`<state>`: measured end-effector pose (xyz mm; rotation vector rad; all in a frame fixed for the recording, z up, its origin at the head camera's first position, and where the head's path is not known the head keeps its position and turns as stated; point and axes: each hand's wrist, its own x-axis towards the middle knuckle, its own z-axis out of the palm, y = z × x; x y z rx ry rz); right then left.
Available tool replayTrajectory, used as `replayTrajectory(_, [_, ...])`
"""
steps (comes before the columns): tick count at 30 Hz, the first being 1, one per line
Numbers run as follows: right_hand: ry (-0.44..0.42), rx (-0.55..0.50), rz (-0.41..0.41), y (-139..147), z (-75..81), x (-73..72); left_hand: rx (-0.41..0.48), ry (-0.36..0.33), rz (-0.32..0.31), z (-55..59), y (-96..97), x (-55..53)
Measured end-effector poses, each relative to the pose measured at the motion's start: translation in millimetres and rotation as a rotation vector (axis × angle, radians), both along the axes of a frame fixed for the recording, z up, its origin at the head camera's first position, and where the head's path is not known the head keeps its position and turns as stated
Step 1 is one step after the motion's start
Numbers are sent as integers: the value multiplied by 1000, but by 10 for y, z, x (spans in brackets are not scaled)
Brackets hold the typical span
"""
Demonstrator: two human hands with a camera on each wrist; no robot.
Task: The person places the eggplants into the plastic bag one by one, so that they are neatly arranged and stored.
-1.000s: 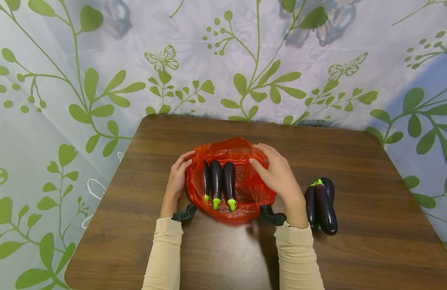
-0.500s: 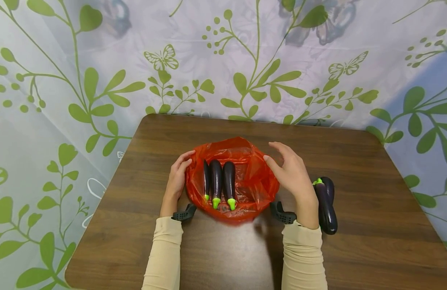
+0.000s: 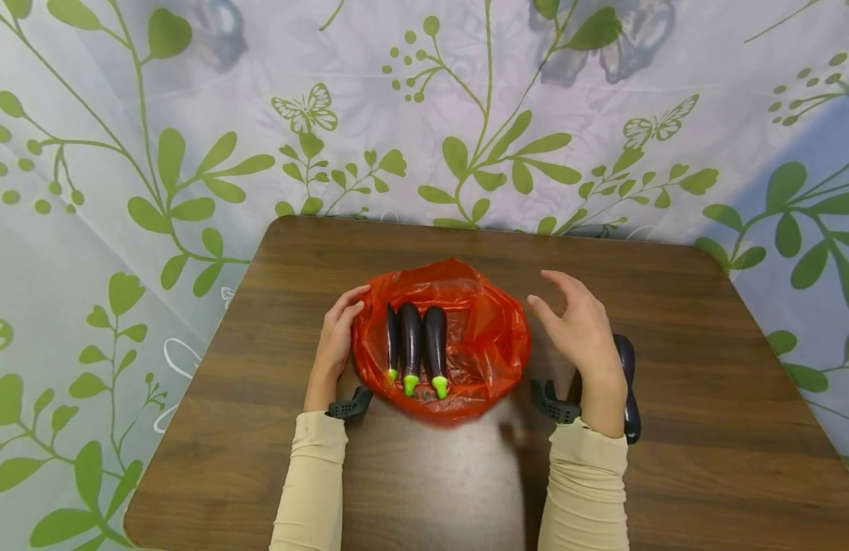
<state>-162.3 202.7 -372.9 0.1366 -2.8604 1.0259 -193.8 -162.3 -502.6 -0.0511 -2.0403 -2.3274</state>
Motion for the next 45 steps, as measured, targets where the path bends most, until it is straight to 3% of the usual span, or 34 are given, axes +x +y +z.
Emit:
replayTrajectory(15, [-53,48,-106,308,-46,32,-23,-1,2,-5,-6,2])
replayTrajectory(27, [-176,87,-183,538,-147,38,-35,-8,3,12,-20,-7])
replayTrajectory(45, [-355,90,-224,774,-287,53,-27,-6,1,2,-6,-6])
